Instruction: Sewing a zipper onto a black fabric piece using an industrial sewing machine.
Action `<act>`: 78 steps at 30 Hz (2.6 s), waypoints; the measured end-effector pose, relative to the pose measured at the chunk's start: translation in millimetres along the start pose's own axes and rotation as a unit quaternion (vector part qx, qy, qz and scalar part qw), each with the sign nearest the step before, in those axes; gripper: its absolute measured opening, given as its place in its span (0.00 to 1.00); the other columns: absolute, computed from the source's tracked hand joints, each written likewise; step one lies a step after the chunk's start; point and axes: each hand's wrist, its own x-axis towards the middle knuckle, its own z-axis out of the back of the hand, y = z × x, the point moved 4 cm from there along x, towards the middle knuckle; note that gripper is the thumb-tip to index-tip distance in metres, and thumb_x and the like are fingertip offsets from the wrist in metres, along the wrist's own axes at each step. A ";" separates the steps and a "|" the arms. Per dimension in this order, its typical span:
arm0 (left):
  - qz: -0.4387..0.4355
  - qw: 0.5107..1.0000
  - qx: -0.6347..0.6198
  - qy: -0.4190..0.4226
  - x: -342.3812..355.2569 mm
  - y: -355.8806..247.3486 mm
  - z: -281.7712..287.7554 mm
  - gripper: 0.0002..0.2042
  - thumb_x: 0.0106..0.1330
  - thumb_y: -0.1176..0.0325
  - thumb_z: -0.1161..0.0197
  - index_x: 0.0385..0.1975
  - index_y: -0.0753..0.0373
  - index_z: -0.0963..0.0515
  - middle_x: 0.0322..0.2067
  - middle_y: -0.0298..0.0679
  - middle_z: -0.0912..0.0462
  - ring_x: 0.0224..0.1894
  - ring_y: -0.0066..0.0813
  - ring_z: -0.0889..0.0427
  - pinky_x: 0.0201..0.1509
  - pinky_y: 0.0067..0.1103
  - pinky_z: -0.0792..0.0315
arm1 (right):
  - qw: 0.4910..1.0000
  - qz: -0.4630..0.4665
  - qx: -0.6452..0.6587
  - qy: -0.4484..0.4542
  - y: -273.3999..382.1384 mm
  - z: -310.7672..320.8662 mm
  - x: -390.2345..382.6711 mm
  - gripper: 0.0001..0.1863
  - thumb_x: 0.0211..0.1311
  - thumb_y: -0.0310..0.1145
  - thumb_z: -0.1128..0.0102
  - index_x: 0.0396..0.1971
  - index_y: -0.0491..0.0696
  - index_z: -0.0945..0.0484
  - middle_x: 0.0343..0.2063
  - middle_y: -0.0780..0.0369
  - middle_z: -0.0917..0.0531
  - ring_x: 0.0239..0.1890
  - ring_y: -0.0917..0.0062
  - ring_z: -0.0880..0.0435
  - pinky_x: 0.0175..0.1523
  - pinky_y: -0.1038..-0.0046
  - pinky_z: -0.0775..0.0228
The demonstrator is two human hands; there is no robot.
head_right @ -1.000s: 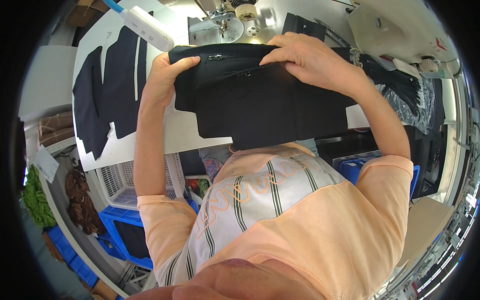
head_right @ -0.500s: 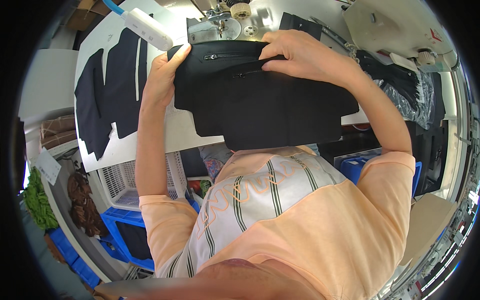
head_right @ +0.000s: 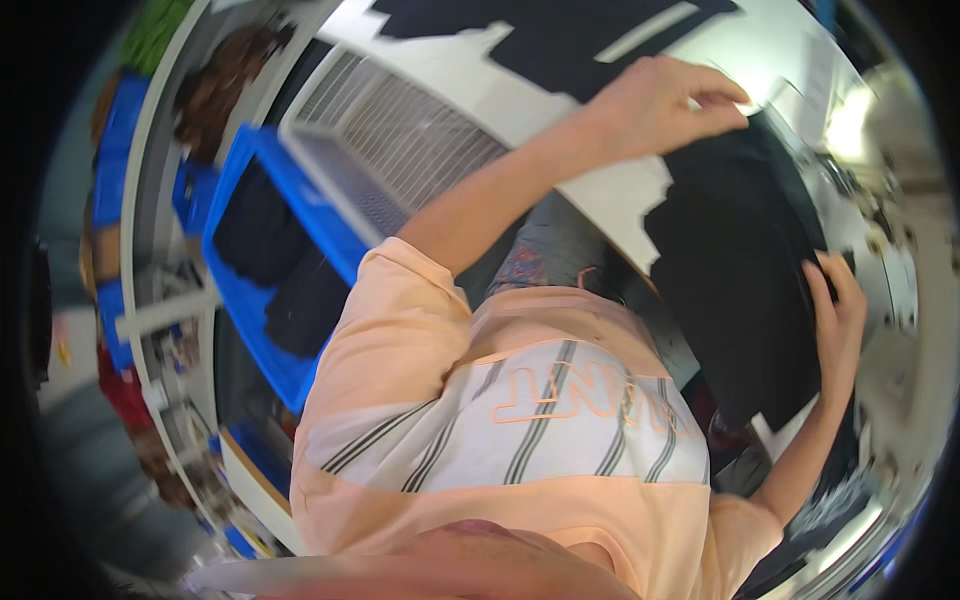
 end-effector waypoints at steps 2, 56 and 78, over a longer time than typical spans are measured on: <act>-0.039 0.995 -0.004 -0.095 -61.3 -7.6 30.1 0.11 0.63 0.64 0.36 0.41 0.61 0.16 0.32 0.41 0.14 0.34 0.30 0.15 0.40 0.21 0.25 | 0.999 0.007 0.014 0.031 -5.2 -6.1 2.3 0.10 0.66 0.26 0.44 0.43 0.37 0.24 0.33 0.61 0.21 0.38 0.78 0.24 0.49 0.79 0.35; 0.233 0.915 -0.214 0.250 57.8 57.2 -55.6 0.14 0.52 0.72 0.28 0.38 0.68 0.20 0.31 0.37 0.16 0.31 0.21 0.18 0.41 0.16 0.25 | 0.968 -0.085 0.164 0.170 -56.8 10.1 42.1 0.26 0.67 0.46 0.44 0.15 0.53 0.46 0.16 0.75 0.49 0.20 0.89 0.50 0.26 0.78 0.56; 0.211 0.918 -0.238 0.236 53.3 40.7 -59.3 0.16 0.51 0.78 0.30 0.41 0.71 0.22 0.34 0.42 0.16 0.34 0.25 0.17 0.42 0.19 0.21 | 0.970 -0.077 0.158 0.165 -59.3 7.9 36.1 0.26 0.66 0.41 0.41 0.14 0.49 0.43 0.15 0.74 0.47 0.19 0.88 0.49 0.25 0.79 0.56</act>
